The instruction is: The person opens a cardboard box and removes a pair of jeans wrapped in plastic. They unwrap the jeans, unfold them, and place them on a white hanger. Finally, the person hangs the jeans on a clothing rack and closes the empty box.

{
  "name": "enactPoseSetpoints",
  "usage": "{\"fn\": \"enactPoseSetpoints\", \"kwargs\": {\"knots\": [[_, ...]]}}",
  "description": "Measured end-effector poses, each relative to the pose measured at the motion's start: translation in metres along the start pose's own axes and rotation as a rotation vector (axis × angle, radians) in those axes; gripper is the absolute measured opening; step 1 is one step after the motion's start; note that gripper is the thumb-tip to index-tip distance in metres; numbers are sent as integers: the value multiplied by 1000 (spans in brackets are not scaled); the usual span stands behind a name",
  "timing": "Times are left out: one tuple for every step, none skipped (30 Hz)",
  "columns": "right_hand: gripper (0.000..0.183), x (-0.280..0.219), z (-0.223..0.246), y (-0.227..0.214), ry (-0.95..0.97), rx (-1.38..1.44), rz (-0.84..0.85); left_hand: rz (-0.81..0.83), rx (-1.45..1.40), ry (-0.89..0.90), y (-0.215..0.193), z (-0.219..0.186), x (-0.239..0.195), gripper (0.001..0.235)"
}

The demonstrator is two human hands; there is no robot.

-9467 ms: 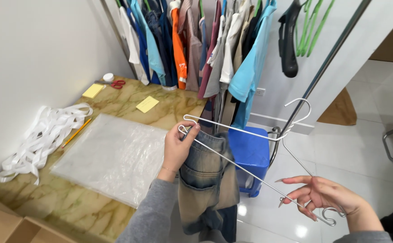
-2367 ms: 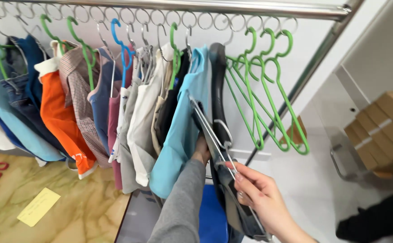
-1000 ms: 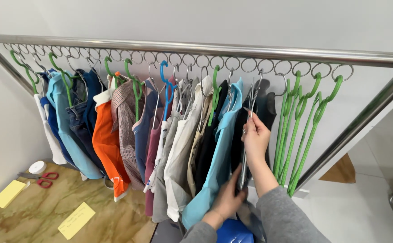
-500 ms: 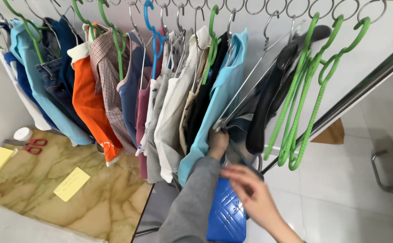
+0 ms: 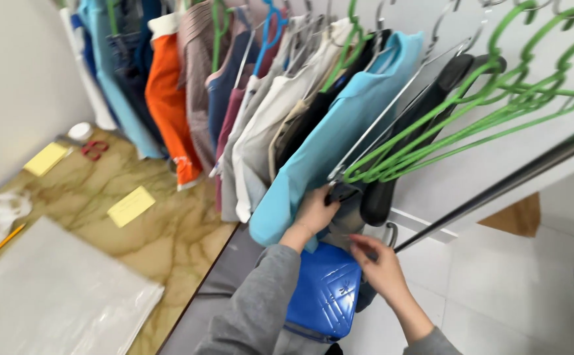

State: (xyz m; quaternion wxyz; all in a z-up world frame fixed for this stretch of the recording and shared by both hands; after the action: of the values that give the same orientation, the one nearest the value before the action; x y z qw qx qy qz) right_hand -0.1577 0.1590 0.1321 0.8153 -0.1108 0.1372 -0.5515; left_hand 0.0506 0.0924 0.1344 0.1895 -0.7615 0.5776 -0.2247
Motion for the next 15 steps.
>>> {"fn": "enactPoseSetpoints", "kwargs": {"knots": [[36,9,-15,0,37,-183,-38,43,1,-37,-1,-1,-5,33],[38,17,-30,0,68,-367,-79,85,0,-75,-1,-2,-10,44],[38,23,-50,4,68,-362,-69,81,6,-84,-4,-8,-17,44],[69,28,-73,8,146,-439,-32,78,-3,-92,-6,-14,-23,46],[102,39,-94,10,218,-517,-4,73,-12,-90,-9,-23,-24,47],[102,40,-100,15,212,-513,-2,67,-7,-89,-12,-31,-31,47],[114,41,-107,21,212,-467,47,91,-26,-97,-13,-40,-37,49],[126,43,-114,26,212,-420,96,115,-45,-105,-13,-48,-43,51],[126,46,-128,29,211,-415,95,116,-40,-103,-8,-47,-47,51],[120,49,-145,29,274,-411,54,127,-50,-111,-3,-45,-50,48],[114,57,-160,26,333,-407,6,137,-61,-111,4,-44,-48,45],[114,100,-219,50,327,-403,-1,136,-57,-101,-9,-59,-45,45],[88,129,-283,62,17,-1172,339,161,-125,-112,-16,-71,-51,43],[64,141,-366,64,-370,-1900,691,184,-192,-123,-24,-82,-56,42],[64,124,-341,53,-370,-1900,693,183,-194,-124,-17,-77,-55,42]]}}
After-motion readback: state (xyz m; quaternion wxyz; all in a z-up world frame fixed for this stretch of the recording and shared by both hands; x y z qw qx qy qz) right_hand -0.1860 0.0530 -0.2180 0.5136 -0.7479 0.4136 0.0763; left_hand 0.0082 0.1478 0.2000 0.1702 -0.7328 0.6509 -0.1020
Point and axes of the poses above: each hand's wrist, its own x-axis towards the middle knuckle, its own y-axis out of the palm, z = x × y, the point moved 5 cm from there along x, towards the middle knuckle, and after that the axes turned 4 degrees about -y, right-handed, at the moved point
